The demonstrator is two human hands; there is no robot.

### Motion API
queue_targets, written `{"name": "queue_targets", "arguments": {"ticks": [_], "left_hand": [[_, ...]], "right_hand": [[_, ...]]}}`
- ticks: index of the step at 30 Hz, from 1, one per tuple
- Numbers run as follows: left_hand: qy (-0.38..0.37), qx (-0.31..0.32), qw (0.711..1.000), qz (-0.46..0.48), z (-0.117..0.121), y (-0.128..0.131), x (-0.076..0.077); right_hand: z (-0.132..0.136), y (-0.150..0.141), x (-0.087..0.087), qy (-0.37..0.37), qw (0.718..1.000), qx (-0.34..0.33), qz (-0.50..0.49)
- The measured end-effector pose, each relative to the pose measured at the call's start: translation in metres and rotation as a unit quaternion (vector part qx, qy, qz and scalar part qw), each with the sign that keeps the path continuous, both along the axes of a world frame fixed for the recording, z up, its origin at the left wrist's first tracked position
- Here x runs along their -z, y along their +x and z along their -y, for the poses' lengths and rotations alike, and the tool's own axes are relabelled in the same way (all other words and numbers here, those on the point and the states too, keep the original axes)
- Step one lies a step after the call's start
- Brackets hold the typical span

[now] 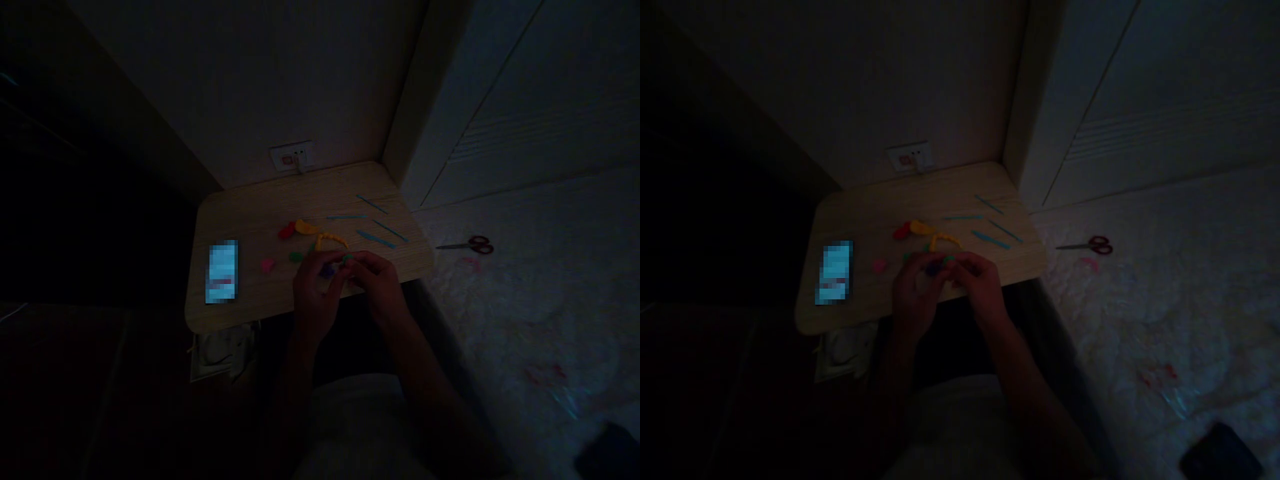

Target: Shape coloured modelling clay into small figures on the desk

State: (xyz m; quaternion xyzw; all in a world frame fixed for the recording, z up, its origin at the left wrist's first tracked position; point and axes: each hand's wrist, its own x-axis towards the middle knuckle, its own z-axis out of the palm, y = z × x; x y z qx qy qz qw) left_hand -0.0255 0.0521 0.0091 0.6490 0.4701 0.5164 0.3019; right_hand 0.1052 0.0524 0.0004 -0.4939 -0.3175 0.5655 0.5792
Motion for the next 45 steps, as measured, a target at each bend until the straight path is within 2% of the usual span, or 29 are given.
{"name": "queue_targets", "arguments": {"ticks": [4, 10, 14, 18, 24, 28, 34, 41, 45], "left_hand": [[-0.001, -0.023, 0.999, 0.04, -0.002, -0.004, 0.003], [-0.025, -0.013, 0.994, 0.103, -0.003, -0.005, 0.003], [-0.067, 0.023, 0.993, 0.099, -0.001, -0.007, 0.001], [-0.046, 0.055, 0.992, 0.104, -0.002, -0.008, 0.001], [-0.072, 0.033, 0.984, 0.158, -0.002, -0.006, 0.002], [-0.106, 0.006, 0.97, 0.218, -0.003, -0.004, 0.006], [-0.175, 0.001, 0.926, 0.334, 0.001, 0.004, 0.013], [-0.195, 0.042, 0.926, 0.321, 0.003, 0.002, 0.007], [-0.195, 0.046, 0.944, 0.263, -0.001, -0.005, 0.003]], "right_hand": [[0.003, 0.0, -0.004, -0.001, 1.0, -0.018, 0.016], [0.003, 0.003, -0.004, 0.003, 0.999, -0.038, 0.019], [0.003, 0.006, -0.005, 0.021, 0.998, -0.049, 0.041], [0.003, 0.008, -0.006, 0.039, 0.995, -0.06, 0.069], [0.004, 0.01, -0.009, 0.079, 0.988, -0.078, 0.103], [0.007, 0.01, -0.013, 0.095, 0.984, -0.058, 0.14], [0.01, 0.008, -0.014, 0.118, 0.976, -0.055, 0.173], [0.009, 0.01, -0.017, 0.08, 0.988, -0.058, 0.12], [0.007, 0.012, -0.019, 0.063, 0.988, -0.085, 0.108]]}}
